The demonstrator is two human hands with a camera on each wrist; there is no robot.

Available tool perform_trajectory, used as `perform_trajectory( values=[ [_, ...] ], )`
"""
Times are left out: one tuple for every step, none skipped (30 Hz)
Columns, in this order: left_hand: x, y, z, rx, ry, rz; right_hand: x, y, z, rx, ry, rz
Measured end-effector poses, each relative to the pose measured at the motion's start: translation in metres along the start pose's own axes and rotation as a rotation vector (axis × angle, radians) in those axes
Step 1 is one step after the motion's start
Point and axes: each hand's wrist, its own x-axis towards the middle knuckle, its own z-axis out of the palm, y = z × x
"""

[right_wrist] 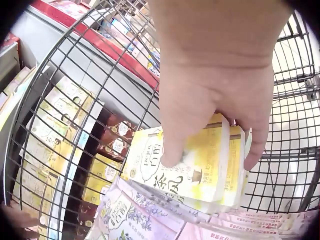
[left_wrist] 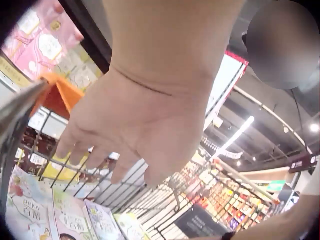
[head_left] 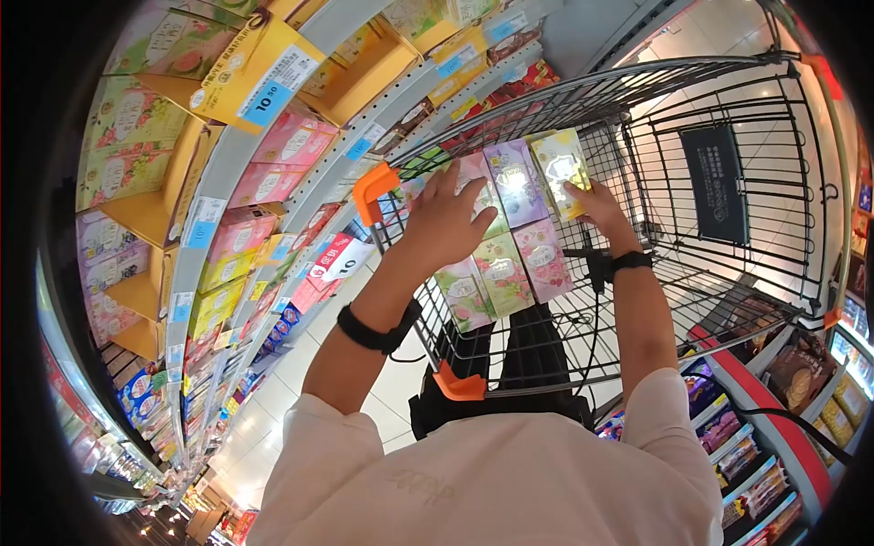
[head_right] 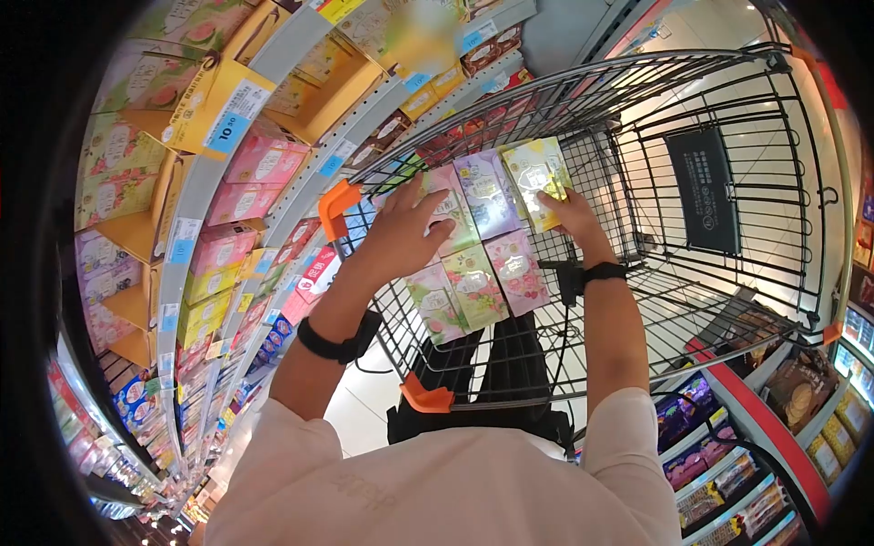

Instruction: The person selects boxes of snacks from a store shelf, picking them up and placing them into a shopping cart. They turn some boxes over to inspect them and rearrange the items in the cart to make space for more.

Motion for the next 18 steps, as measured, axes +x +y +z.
perform_trajectory(
  values=[
    [-0.008,-0.002,-0.008,0.039,0.018,0.013,-0.005,-0.004,0.001,-0.017,0.012,-0.007],
    [-0.015,-0.007,-0.014,0.044,0.014,0.021,-0.008,-0.004,0.001,-0.008,0.017,-0.006],
    [-0.021,-0.014,-0.02,-0.078,0.054,0.066,-0.01,-0.005,0.001,-0.015,0.018,-0.022],
    [-0.027,-0.015,-0.026,-0.2,0.093,0.11,-0.011,-0.005,0.0,-0.023,0.019,-0.037],
    [-0.036,-0.01,-0.036,-0.263,0.155,0.12,-0.012,-0.007,-0.001,-0.02,0.007,-0.039],
    [-0.04,-0.012,-0.038,-0.258,0.152,0.13,-0.012,-0.007,0.0,-0.011,0.014,-0.041],
    [-0.043,-0.016,-0.041,-0.29,0.182,0.172,-0.009,-0.004,0.001,0.035,0.019,-0.072],
    [-0.046,-0.019,-0.042,-0.321,0.211,0.213,-0.005,-0.001,0.003,0.081,0.023,-0.102],
    [-0.047,-0.026,-0.036,-0.149,0.312,0.298,0.001,0.0,0.003,0.101,-0.044,-0.107],
    [-0.049,-0.03,-0.032,-0.14,0.308,0.309,0.006,-0.001,0.004,0.114,-0.04,-0.112],
    [-0.05,-0.033,-0.028,-0.071,0.357,0.324,0.011,-0.001,0.006,-0.06,-0.023,-0.132],
    [-0.05,-0.037,-0.022,-0.003,0.404,0.338,0.016,0.0,0.007,-0.234,-0.008,-0.147],
    [-0.048,-0.044,-0.014,0.052,0.456,0.361,0.023,0.004,0.007,-0.284,-0.051,-0.221],
    [-0.047,-0.045,-0.012,0.06,0.446,0.369,0.009,-0.009,0.014,-0.269,-0.048,-0.218],
    [-0.046,-0.045,-0.009,0.066,0.473,0.357,-0.006,-0.024,0.019,-0.272,-0.013,-0.175],
    [-0.045,-0.043,-0.007,0.07,0.5,0.344,-0.017,-0.034,0.023,-0.276,0.022,-0.13],
    [-0.043,-0.042,-0.007,0.072,0.533,0.335,-0.012,-0.029,0.022,-0.161,-0.057,-0.162],
    [-0.043,-0.041,-0.007,0.077,0.524,0.339,-0.006,-0.024,0.021,-0.151,-0.057,-0.157]
  ],
)
